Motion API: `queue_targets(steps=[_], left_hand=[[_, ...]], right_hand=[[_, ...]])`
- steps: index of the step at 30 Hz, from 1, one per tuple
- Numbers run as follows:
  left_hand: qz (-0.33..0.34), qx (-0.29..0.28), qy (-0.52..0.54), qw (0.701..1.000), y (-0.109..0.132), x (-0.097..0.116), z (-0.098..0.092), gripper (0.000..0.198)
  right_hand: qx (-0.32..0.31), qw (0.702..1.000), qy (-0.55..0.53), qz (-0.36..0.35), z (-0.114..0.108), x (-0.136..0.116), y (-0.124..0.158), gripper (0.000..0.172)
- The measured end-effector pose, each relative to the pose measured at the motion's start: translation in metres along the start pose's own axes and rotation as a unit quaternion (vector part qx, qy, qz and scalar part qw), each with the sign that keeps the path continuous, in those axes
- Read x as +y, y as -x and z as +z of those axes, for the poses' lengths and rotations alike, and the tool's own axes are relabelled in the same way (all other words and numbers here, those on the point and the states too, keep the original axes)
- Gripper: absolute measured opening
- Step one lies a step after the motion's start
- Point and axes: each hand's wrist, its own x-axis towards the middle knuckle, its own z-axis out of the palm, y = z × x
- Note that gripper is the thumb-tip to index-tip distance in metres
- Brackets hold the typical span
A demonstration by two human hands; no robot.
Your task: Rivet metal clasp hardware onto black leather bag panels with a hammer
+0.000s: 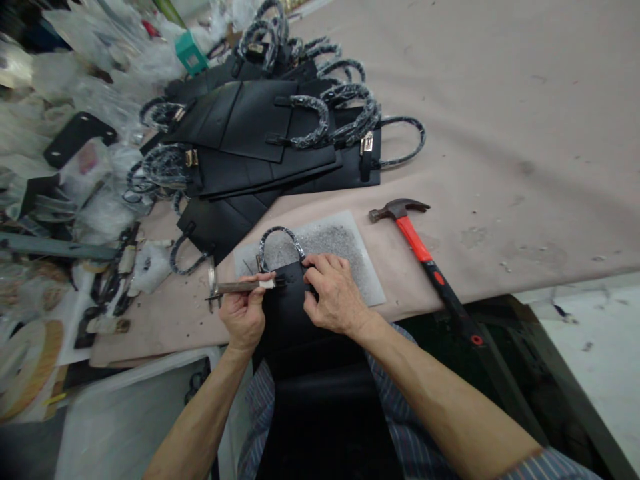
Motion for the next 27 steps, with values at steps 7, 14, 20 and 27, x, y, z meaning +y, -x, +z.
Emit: queue_targets(steps=[7, 14, 20, 27], left_hand=[[0.002, -0.008, -0.003, 1.000, -0.001, 0.002, 0.002, 0.017], [0.007, 0.018, 0.009, 1.000, -0.007, 0.014, 0.004, 0.016], [-0.007, -0.007, 0.035, 0.999, -0.016, 0.020, 0.013, 0.016], [-0.029, -0.005, 0.023, 0.999, -0.009, 0.011, 0.016, 0.016]], right_hand=[[-0.006, 1.000, 0.006, 0.005, 0.000, -0.001, 0.000, 0.021], [-0.002, 1.000, 0.011, 0.003, 0.000, -0.001, 0.000, 0.021], [-0.003, 1.000, 0.009, 0.003, 0.000, 0.000, 0.000, 0.020], [-0.009, 1.000, 0.005, 0.004, -0.001, -0.001, -0.002, 0.020]])
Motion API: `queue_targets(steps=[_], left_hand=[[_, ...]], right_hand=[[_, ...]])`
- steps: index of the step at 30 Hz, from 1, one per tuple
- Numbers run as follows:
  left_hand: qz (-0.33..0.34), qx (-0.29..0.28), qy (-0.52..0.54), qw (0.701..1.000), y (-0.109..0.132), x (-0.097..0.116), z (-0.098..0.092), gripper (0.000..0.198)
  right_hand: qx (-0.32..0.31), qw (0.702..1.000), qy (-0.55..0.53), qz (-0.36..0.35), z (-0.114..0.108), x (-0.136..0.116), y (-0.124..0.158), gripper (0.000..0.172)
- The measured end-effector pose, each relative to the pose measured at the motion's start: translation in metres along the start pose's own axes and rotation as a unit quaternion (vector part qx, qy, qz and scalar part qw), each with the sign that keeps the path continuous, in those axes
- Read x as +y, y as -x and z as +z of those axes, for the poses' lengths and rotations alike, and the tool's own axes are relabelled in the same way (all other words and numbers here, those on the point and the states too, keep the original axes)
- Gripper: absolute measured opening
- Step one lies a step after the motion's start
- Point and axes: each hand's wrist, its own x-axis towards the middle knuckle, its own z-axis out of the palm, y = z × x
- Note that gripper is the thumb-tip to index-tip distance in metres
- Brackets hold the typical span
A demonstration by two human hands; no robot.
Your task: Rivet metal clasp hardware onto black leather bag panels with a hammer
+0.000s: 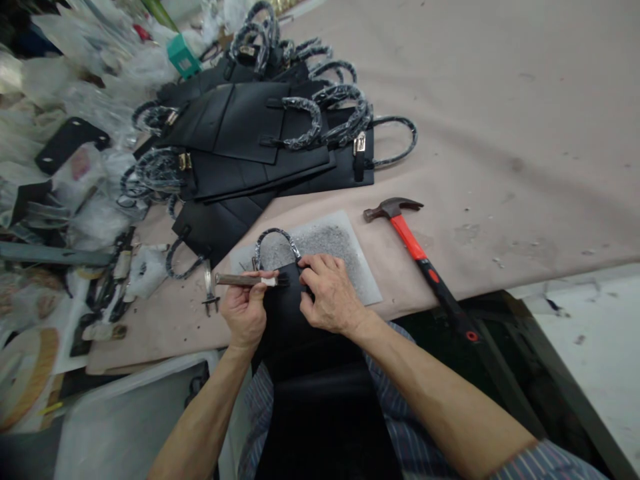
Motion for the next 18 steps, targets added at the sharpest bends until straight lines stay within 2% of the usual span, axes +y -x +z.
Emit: queue_targets(steps=[12, 18], left_hand=[[-0.010, 0.009, -0.005, 1.000, -0.0005, 0.0003, 0.0014, 0.023], [-0.004, 0.012, 0.004, 1.000, -0.0015, 0.0034, 0.0029, 0.018]], right_hand=[[0.006, 1.000, 0.003, -0.003, -0.0003, 0.0000, 0.0003, 0.019], [0.007, 1.000, 0.001, -0.002, 0.0008, 0.0006, 0.0006, 0.019]])
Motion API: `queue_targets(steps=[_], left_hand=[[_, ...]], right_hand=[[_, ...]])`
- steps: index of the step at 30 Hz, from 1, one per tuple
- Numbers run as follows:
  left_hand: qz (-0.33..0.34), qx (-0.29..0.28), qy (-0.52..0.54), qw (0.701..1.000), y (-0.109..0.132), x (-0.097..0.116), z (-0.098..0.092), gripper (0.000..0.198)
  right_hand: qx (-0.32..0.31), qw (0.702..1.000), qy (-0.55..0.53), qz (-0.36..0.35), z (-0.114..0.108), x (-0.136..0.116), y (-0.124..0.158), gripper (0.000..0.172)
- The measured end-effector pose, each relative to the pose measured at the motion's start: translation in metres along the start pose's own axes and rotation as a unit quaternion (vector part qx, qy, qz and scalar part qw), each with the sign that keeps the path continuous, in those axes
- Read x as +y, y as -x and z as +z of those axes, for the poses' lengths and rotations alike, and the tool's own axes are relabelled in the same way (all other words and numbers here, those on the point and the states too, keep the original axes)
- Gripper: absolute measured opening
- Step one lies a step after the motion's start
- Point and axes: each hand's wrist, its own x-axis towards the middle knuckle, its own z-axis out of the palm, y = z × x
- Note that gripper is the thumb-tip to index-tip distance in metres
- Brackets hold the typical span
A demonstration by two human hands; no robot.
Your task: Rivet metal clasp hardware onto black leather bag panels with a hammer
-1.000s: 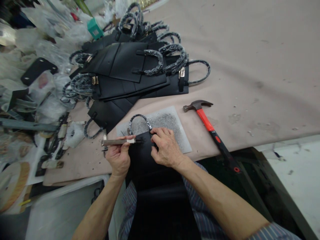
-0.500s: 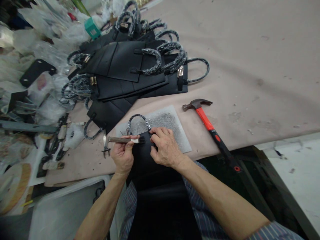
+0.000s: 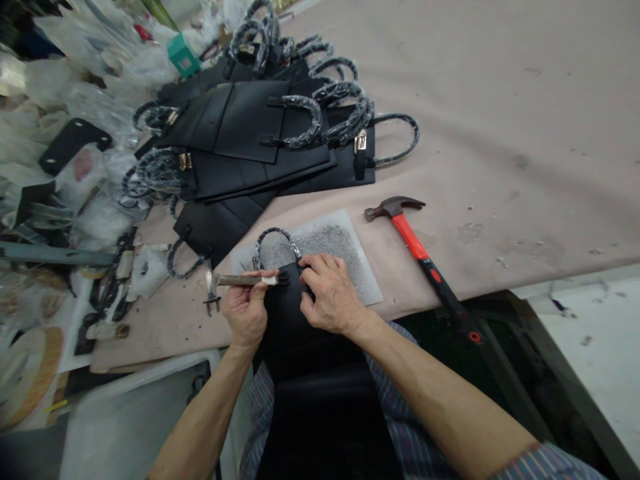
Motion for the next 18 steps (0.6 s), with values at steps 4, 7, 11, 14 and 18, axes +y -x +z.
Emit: queue_targets(steps=[4, 7, 11, 14, 18], left_hand=[[0.003, -0.001, 0.008, 1.000, 0.0001, -0.0003, -0.0002, 0.017], [-0.001, -0.002, 0.008, 1.000, 0.0005, -0.0020, -0.0007, 0.017], [-0.003, -0.008, 0.011, 1.000, 0.0012, -0.0046, -0.0018, 0.018], [-0.006, -0.008, 0.009, 1.000, 0.0014, -0.0049, -0.0023, 0.019], [-0.006, -0.007, 0.005, 1.000, 0.0011, -0.0044, -0.0015, 0.020]], right_hand=[[-0.001, 1.000, 0.000, 0.002, 0.0001, 0.0000, 0.0002, 0.020], [-0.001, 1.000, -0.001, 0.002, 0.0000, 0.0002, 0.0005, 0.020], [-0.002, 1.000, -0.002, 0.002, -0.0002, 0.0000, 0.0005, 0.020], [-0.001, 1.000, -0.001, 0.003, -0.0005, -0.0004, 0.0002, 0.020], [0.001, 1.000, 0.001, -0.001, -0.0006, -0.0002, 0.0002, 0.020]])
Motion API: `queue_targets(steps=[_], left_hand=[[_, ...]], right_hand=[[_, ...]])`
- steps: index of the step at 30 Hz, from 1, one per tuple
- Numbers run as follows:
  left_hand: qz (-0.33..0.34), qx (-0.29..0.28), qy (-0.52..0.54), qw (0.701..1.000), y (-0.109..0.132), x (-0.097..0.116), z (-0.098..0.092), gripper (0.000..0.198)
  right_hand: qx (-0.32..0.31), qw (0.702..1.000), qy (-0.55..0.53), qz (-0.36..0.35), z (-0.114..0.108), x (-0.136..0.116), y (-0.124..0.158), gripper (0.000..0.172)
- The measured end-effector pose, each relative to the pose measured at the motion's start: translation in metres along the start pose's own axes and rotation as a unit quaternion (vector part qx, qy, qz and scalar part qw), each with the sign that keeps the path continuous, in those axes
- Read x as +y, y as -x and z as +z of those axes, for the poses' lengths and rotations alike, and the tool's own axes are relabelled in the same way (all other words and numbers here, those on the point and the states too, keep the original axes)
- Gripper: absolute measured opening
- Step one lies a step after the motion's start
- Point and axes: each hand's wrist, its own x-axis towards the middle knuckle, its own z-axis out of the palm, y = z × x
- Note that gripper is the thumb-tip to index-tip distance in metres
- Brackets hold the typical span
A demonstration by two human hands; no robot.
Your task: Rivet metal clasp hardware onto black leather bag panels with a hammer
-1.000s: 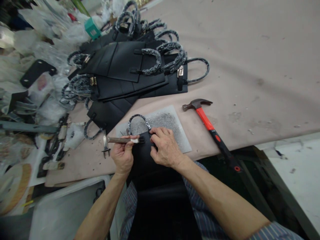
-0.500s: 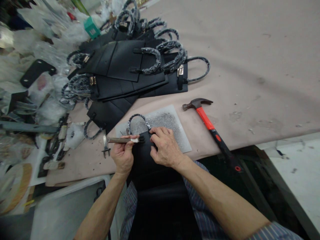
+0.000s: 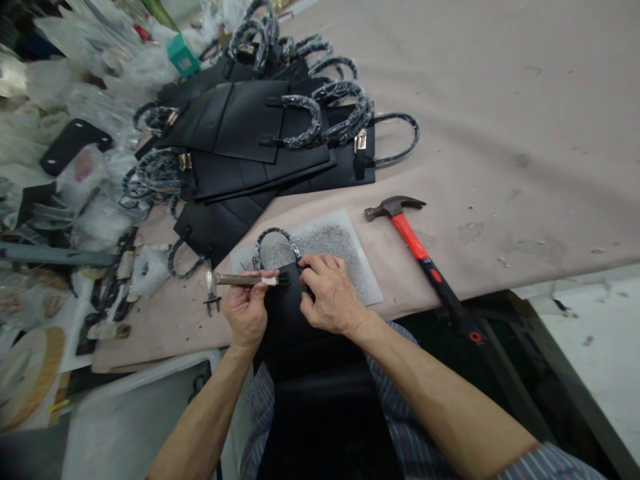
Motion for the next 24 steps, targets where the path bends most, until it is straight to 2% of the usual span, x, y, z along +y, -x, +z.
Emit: queue_targets(steps=[6, 11, 13, 15, 20, 24], left_hand=[[0.027, -0.008, -0.074, 0.997, 0.0028, -0.0009, 0.0004, 0.017], [0.137, -0.035, -0.186, 0.972, 0.0042, 0.0030, 0.0005, 0.011], [0.160, -0.053, -0.206, 0.964, 0.0034, 0.0042, 0.0015, 0.012], [0.141, -0.060, -0.195, 0.969, 0.0019, 0.0035, 0.0024, 0.010], [0.035, -0.050, -0.097, 0.993, -0.0020, -0.0028, 0.0004, 0.013], [0.022, -0.053, -0.084, 0.995, -0.0029, -0.0027, -0.0017, 0.014]], right_hand=[[-0.008, 1.000, 0.003, 0.004, -0.0009, -0.0012, -0.0004, 0.018], [-0.003, 1.000, 0.002, 0.004, -0.0007, -0.0014, 0.0000, 0.018], [-0.002, 1.000, 0.002, 0.003, -0.0007, -0.0013, 0.0000, 0.017], [-0.002, 1.000, 0.002, 0.001, -0.0010, -0.0012, -0.0001, 0.017], [-0.004, 1.000, 0.001, 0.000, -0.0013, -0.0004, -0.0003, 0.018], [-0.001, 1.000, 0.002, 0.000, -0.0009, 0.0002, 0.0002, 0.018]])
